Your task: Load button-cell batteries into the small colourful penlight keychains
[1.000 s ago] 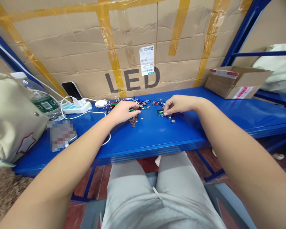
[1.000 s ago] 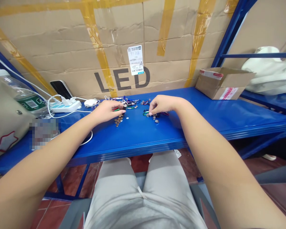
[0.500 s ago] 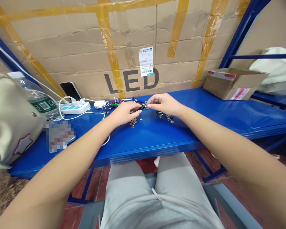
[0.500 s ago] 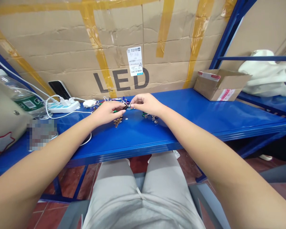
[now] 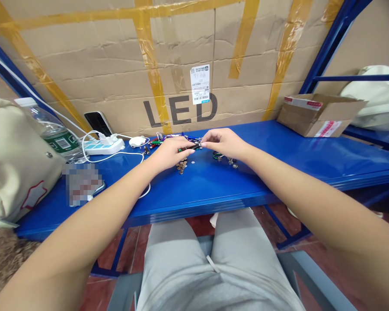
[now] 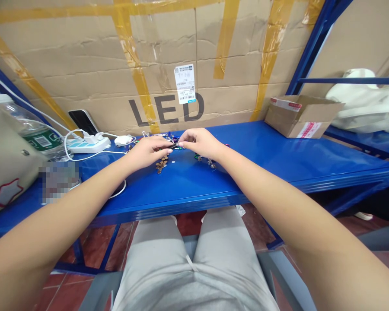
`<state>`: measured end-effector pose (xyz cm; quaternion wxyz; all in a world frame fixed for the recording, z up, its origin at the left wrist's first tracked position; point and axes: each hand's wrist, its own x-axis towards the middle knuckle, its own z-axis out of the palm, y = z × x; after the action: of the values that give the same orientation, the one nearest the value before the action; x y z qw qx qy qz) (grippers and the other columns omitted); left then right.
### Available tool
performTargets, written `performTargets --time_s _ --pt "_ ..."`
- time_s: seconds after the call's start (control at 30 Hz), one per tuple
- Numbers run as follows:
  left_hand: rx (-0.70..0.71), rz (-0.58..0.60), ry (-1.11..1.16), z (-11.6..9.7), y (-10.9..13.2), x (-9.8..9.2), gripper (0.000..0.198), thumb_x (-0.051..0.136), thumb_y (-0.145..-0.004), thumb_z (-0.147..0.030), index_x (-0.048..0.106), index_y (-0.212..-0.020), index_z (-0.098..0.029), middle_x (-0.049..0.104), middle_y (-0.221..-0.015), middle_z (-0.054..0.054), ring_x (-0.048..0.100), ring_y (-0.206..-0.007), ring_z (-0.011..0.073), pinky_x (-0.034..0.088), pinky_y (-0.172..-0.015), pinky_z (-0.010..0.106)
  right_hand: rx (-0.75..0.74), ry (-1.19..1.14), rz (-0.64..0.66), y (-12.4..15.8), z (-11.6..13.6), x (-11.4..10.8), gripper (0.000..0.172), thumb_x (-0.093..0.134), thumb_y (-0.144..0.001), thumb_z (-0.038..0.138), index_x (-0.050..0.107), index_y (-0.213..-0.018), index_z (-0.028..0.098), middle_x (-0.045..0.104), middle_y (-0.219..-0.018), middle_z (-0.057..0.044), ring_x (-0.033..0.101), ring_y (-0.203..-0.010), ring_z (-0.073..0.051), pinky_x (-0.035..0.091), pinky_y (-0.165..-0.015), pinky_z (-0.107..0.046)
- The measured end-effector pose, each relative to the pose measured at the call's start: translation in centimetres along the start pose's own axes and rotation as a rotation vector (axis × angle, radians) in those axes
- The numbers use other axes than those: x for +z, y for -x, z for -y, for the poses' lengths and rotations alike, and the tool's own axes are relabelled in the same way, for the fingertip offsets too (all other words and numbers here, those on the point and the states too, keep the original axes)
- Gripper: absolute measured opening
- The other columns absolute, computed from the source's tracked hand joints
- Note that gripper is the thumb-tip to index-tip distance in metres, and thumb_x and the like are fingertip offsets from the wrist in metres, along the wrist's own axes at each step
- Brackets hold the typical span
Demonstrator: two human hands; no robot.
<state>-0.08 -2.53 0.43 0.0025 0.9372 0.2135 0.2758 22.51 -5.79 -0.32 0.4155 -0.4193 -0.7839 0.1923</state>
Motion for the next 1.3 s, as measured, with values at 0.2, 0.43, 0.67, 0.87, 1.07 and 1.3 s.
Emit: performTargets --time_s 0.2,0.43,0.67,0.87,1.07,1.3 --pt "0.076 -0.075 -0.160 -0.6 0.1 0.3 0.026 0.051 -0.094 -0.026 0.069 -0.110 -0.018 0.070 -0.102 0.008 0.064 -0.095 0.0192 0.049 -0.084 0.033 0.040 0.018 -0.038 0.0 0.4 0.2 0.020 0.066 -0.075 0.037 0.066 -0.076 0.017 0.068 -0.076 -0.003 0.058 -0.069 -0.014 0.045 -0.066 -0.029" --pt "0.059 -0.095 -0.506 -1.3 0.2 0.3 0.034 0.036 -0.100 -0.029 0.067 -0.110 -0.018 0.069 -0.085 0.010 0.062 -0.083 0.0208 0.037 -0.071 0.036 0.124 -0.243 -0.032 -0.2 0.2 0.6 0.020 0.070 -0.076 0.035 0.062 -0.072 0.017 0.068 -0.072 -0.004 0.061 -0.070 -0.014 0.049 -0.069 -0.030" --pt "0.064 -0.112 -0.544 -1.5 0.0 0.2 0.036 0.032 -0.101 -0.026 0.066 -0.110 -0.022 0.069 -0.084 0.009 0.062 -0.081 0.0200 0.036 -0.072 0.038 0.165 -0.374 -0.012 -0.3 0.3 0.7 0.022 0.072 -0.074 0.034 0.059 -0.071 0.018 0.066 -0.070 -0.002 0.058 -0.067 -0.012 0.049 -0.070 -0.029" --pt "-0.003 -0.107 -0.333 -1.2 -0.6 0.4 0.030 0.046 -0.095 -0.031 0.067 -0.114 -0.019 0.069 -0.101 0.009 0.064 -0.091 0.0198 0.048 -0.078 0.032 0.052 0.110 -0.061 -0.4 0.4 -0.3 0.022 0.057 -0.085 0.039 0.056 -0.075 0.019 0.064 -0.074 -0.002 0.055 -0.069 -0.015 0.042 -0.066 -0.028" --pt "0.025 -0.065 -0.279 -1.1 -0.3 0.4 0.029 0.049 -0.094 -0.030 0.068 -0.114 -0.020 0.072 -0.109 0.008 0.066 -0.101 0.0219 0.049 -0.086 0.034 0.071 0.228 0.085 -0.1 1.3 0.0 0.030 0.042 -0.092 0.036 0.055 -0.070 0.019 0.058 -0.068 -0.001 0.053 -0.067 -0.014 0.038 -0.065 -0.027" --pt "-0.008 -0.085 -0.421 -2.0 -0.1 0.4 0.031 0.044 -0.097 -0.032 0.068 -0.113 -0.020 0.073 -0.103 0.010 0.067 -0.095 0.0244 0.042 -0.075 0.036 0.161 0.024 0.092 -0.3 1.2 0.2 0.031 0.044 -0.093 0.035 0.056 -0.070 0.019 0.056 -0.065 0.000 0.052 -0.061 -0.012 0.040 -0.060 -0.024"
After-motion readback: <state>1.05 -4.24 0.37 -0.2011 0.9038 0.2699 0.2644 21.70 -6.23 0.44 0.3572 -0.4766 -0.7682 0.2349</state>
